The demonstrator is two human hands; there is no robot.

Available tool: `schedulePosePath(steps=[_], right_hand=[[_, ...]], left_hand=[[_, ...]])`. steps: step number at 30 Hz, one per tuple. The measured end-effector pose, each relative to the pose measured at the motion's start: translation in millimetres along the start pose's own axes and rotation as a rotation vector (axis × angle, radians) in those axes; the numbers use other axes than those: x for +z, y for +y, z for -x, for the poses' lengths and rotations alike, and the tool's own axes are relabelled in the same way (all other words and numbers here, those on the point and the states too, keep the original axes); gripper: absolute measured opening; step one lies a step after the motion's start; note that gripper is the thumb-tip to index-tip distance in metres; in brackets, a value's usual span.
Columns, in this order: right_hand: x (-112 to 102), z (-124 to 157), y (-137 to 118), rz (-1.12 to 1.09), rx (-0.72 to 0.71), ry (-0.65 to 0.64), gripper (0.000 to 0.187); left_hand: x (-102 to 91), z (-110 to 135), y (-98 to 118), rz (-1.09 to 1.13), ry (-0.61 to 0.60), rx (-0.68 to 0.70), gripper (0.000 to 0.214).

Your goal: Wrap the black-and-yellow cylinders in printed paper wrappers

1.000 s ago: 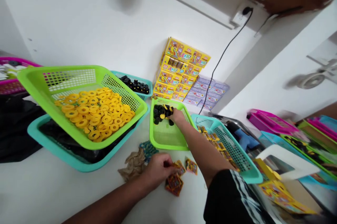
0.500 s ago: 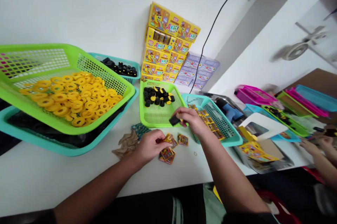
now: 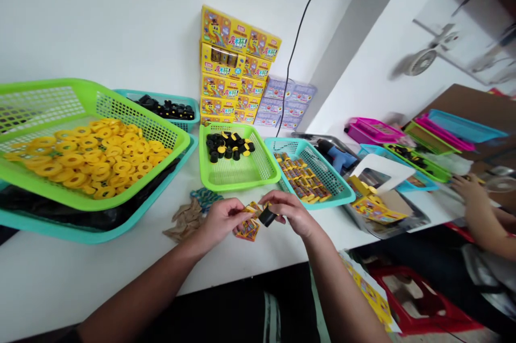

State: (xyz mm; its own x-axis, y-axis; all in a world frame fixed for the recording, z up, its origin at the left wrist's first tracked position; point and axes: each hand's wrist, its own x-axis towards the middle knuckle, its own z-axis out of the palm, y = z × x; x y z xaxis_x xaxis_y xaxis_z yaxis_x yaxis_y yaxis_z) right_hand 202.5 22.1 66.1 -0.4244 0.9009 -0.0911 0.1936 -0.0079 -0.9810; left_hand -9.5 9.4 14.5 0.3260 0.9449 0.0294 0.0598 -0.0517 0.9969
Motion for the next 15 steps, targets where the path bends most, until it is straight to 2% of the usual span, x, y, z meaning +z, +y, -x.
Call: schedulePosePath(steps=[3,7,9,12,15], right_hand=[[9.0,8.9,10.6,-0.016,0.015,0.030,0.037],[17.2,14.1,19.7,0.024,0.066,0.037,0.027],[16.2,15.6,21.5,0.022,0.077,0.083,0.024],[11.7,17.4,22.2,-0.073,0.040,0.177,0.023],[10.3,17.8,21.5,-0.226,0.001,0.208,0.022]], left_hand=[[-1.7,-1.3,1.6,0.071,-0.071,-0.064,0.035],[-3.1,-2.6,-0.3,0.068,-0.137,-0.080,0.037],[-3.0,-2.6,-2.9,0.037,-0.111,-0.064,0.034],[-1.5,-1.3,-6.3,0.024,-0.064,-0.030,0.032],[1.3,1.6,-5.1,0.067,-0.137,-0.035,0.032]])
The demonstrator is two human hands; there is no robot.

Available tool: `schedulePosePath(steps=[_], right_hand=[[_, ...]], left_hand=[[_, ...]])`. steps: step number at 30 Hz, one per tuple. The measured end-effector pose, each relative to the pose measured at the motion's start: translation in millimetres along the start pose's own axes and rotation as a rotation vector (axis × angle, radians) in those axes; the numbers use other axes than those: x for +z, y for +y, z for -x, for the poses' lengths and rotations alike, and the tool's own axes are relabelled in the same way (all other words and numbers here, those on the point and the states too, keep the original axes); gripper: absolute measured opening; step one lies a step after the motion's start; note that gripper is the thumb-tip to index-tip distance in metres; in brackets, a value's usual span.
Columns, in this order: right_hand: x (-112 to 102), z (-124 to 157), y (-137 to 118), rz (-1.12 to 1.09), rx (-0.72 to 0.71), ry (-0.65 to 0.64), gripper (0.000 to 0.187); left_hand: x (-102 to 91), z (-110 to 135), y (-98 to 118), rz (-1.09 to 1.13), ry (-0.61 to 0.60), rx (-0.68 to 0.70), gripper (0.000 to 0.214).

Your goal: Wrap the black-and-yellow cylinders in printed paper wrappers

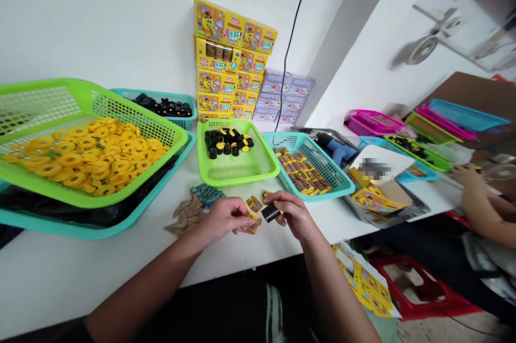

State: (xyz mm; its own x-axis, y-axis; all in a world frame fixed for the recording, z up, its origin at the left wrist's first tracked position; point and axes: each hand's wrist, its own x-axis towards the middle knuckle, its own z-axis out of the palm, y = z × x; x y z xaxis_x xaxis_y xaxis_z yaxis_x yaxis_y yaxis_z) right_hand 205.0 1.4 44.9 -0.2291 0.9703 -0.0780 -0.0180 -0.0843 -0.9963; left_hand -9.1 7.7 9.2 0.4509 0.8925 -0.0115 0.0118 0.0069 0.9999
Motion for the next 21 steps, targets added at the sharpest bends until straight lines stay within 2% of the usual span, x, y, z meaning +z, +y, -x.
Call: schedulePosePath(steps=[4,12,17,21], right_hand=[[4.2,0.6,-1.1,-0.026,0.013,-0.074,0.021],[4.1,5.3,-1.9,-0.065,-0.026,-0.101,0.022],[6.8,2.5,-0.5,0.076,0.000,-0.042,0.017],[5.4,1.8,0.5,0.030,0.039,-0.041,0.018]], left_hand=[[2.9,2.7,5.7,0.050,-0.082,-0.033,0.033],[0.8,-0.9,-1.3,0.087,-0.097,-0.040,0.032],[1.3,-0.7,-3.8,0.082,-0.109,-0.030,0.031],[0.7,0.2,-1.4,0.044,-0.112,-0.007,0.030]])
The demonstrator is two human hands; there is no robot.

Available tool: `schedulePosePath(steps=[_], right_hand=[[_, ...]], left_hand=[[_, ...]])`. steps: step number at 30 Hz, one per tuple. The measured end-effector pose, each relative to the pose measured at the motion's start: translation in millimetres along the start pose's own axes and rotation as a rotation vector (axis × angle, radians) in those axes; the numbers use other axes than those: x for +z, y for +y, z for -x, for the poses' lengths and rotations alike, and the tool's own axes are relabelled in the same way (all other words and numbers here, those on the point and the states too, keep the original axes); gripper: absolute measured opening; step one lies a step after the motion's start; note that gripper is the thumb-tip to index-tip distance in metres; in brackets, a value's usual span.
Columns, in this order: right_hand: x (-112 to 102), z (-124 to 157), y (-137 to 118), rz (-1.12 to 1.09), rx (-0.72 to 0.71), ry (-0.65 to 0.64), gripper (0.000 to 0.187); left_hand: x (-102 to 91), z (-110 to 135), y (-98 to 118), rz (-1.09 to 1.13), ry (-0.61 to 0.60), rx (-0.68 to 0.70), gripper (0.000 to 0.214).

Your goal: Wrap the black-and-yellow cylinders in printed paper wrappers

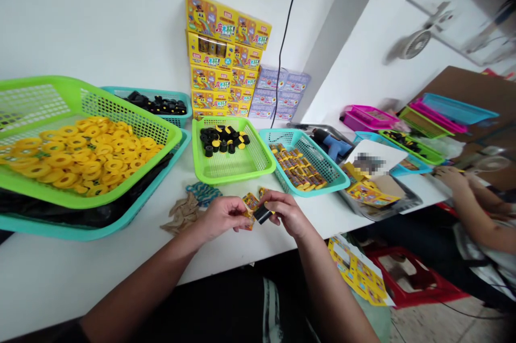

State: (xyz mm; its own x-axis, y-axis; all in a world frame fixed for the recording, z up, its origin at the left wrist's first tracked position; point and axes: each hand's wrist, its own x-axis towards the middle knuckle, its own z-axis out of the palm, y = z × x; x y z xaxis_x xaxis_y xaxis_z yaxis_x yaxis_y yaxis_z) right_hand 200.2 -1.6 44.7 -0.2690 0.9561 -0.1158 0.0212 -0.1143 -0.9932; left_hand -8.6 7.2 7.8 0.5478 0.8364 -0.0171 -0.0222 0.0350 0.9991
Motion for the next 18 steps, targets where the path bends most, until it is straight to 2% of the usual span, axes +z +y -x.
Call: schedulePosePath(steps=[5,9,14,18], right_hand=[[-1.9,9.0,0.5,-0.014,-0.062,-0.057,0.024],[2.0,16.4,6.8,0.047,-0.062,-0.007,0.028],[3.0,18.8,13.8,0.109,-0.032,-0.001,0.028],[-1.9,19.3,14.2,0.039,-0.058,0.009,0.028]], left_hand=[[-3.5,-1.4,7.6,-0.024,0.024,-0.018,0.036],[-3.8,-2.3,10.8,0.009,0.023,-0.079,0.038],[-1.7,-1.3,5.1,0.020,0.004,-0.085,0.033],[-1.6,-0.7,1.2,0.027,-0.016,-0.068,0.032]])
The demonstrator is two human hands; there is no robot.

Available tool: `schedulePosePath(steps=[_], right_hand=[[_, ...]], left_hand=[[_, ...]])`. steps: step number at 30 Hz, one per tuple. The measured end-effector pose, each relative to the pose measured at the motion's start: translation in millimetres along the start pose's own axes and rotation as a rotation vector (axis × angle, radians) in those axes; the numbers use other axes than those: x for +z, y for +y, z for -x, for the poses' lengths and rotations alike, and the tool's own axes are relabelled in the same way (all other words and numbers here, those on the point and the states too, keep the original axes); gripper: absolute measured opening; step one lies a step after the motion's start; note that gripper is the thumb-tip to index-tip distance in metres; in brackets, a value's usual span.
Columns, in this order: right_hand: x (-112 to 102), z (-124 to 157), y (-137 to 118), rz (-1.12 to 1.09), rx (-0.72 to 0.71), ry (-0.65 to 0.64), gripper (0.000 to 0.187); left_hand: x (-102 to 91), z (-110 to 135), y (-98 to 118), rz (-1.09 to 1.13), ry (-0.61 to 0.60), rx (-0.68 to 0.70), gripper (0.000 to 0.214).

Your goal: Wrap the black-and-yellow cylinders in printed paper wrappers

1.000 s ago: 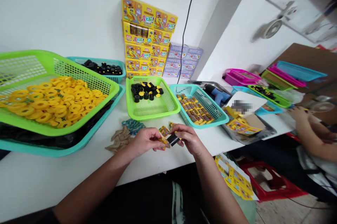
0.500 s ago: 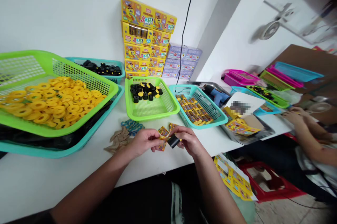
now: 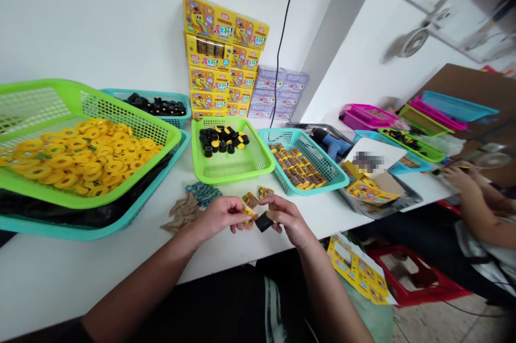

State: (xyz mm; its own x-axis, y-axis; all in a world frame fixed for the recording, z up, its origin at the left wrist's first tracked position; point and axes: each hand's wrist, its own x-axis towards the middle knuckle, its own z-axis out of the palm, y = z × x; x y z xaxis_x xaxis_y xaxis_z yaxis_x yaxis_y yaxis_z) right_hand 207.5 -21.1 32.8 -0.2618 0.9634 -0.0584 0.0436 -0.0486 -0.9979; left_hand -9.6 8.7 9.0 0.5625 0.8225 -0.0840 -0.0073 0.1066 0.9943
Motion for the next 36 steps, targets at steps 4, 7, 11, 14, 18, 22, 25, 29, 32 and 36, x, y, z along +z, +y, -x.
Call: schedulePosePath(steps=[4,7,11,14,18,22,25,29,32,36], right_hand=[[0.8,0.2,-2.0,-0.122,0.012,-0.041,0.031],[4.3,-0.2,-4.5,-0.123,0.043,-0.051,0.030],[5.2,-1.5,-5.6,-0.086,0.075,-0.029,0.028],[4.3,-2.8,-3.6,-0.093,0.081,-0.026,0.027],[5.3,-4.3,0.1,-0.039,0.051,0.012,0.024],[7.9,-4.3,1.4,-0.010,0.037,0.048,0.022],[11.1,-4.0,0.2,0.000,0.057,0.031,0.022],[17.5,-3.8,-2.4,-0.008,0.045,0.082,0.020],[21.8,-3.4,-4.0,0.006,0.015,0.133,0.019],[26.6,-2.0,-4.5,0.086,-0.010,0.134,0.020]], left_hand=[[1.3,0.8,-2.7,-0.021,-0.038,0.002,0.033],[2.8,1.3,-5.0,-0.033,-0.061,0.004,0.033],[3.5,1.1,-6.6,-0.071,-0.078,0.039,0.030],[3.3,0.5,-7.8,-0.121,-0.089,0.081,0.028],[3.9,0.2,-8.8,-0.081,-0.086,0.062,0.029],[4.8,0.8,-6.0,-0.001,-0.085,0.009,0.030],[5.1,1.3,-2.4,0.023,-0.105,0.008,0.029],[5.1,1.0,0.3,-0.009,-0.135,-0.001,0.026],[5.0,1.7,1.9,-0.008,-0.133,-0.014,0.027],[5.1,4.6,6.5,-0.031,-0.088,-0.017,0.028]])
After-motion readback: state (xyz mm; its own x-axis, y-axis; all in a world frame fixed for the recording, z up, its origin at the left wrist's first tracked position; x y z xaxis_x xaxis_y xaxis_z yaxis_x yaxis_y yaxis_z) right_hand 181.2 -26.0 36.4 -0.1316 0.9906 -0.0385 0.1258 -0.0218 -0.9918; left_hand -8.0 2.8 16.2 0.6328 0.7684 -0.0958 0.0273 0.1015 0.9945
